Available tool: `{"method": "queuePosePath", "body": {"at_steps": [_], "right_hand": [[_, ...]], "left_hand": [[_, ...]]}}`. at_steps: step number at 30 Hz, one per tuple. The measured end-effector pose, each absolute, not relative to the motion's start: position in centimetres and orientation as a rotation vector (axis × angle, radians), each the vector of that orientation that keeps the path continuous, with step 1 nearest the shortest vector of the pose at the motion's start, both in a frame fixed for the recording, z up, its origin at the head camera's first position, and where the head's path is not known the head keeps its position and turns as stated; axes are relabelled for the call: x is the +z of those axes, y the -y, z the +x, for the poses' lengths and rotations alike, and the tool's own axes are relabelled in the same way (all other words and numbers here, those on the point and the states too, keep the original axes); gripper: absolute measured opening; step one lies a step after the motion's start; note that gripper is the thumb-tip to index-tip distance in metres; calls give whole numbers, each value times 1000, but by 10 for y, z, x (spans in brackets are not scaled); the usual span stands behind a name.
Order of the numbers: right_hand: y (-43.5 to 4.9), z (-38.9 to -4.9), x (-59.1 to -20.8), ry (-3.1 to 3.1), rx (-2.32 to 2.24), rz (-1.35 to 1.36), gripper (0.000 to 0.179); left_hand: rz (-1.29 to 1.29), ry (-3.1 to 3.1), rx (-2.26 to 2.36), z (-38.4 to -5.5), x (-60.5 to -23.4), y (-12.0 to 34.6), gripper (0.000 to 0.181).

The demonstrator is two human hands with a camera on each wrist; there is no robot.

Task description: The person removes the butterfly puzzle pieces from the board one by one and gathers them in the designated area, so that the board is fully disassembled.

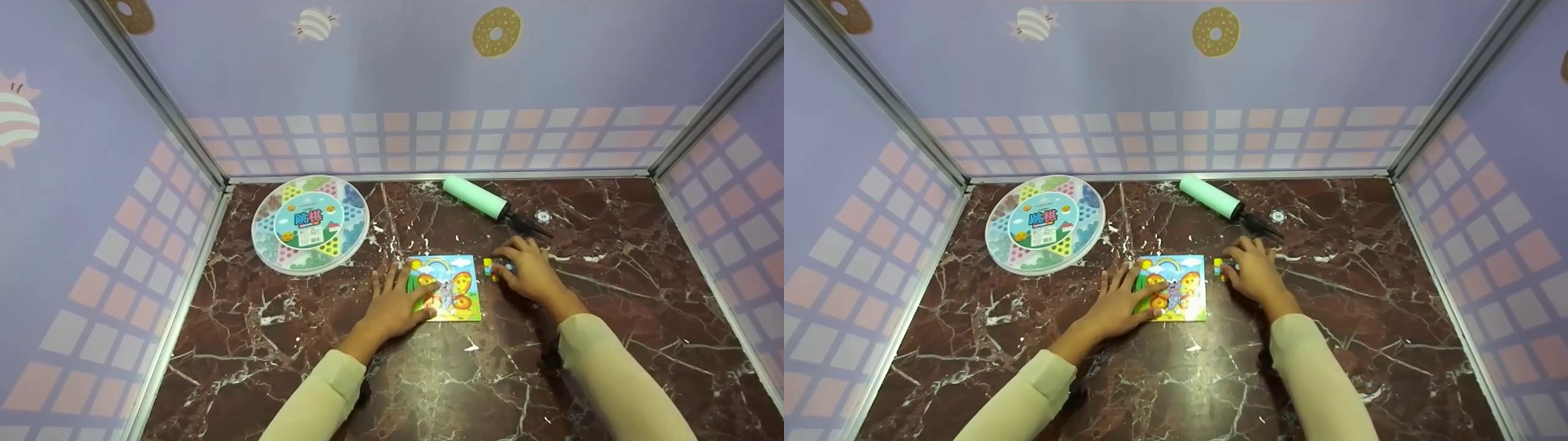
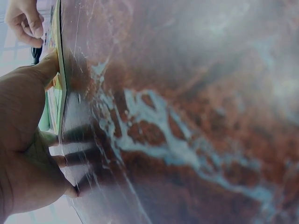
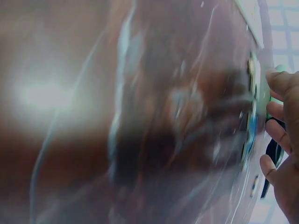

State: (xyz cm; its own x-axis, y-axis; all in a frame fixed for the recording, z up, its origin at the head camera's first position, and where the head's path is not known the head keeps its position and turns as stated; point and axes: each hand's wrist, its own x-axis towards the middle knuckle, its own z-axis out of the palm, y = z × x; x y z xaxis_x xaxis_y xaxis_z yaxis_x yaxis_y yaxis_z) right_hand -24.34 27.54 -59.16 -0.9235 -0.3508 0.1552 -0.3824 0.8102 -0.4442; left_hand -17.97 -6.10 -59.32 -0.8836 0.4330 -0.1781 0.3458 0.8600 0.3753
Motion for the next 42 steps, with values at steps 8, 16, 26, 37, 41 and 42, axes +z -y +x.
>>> {"method": "queuePosePath", "body": {"at_steps": [8,16,26,37,41,42], "right_hand": [[-243,-249,-588,2912,747,670,36],[-217,-247,-588,2948,773,738,36],[-205,-246,-588,2990,753,752,30],[-201,-245,-587,3027,744,732,26],[-200,-245,-587,3027,755,725,25],[-199,-245,-587,3029,756,720,26]], "left_hand": [[586,-2783,489,-180,-592,61,64],[588,-2780,467,-179,-593,60,64],[577,-2781,477,-179,-592,60,63],[570,-2771,479,-179,-591,59,64],[573,-2775,489,-179,-592,59,64],[575,-2776,491,-179,-592,59,64]]}}
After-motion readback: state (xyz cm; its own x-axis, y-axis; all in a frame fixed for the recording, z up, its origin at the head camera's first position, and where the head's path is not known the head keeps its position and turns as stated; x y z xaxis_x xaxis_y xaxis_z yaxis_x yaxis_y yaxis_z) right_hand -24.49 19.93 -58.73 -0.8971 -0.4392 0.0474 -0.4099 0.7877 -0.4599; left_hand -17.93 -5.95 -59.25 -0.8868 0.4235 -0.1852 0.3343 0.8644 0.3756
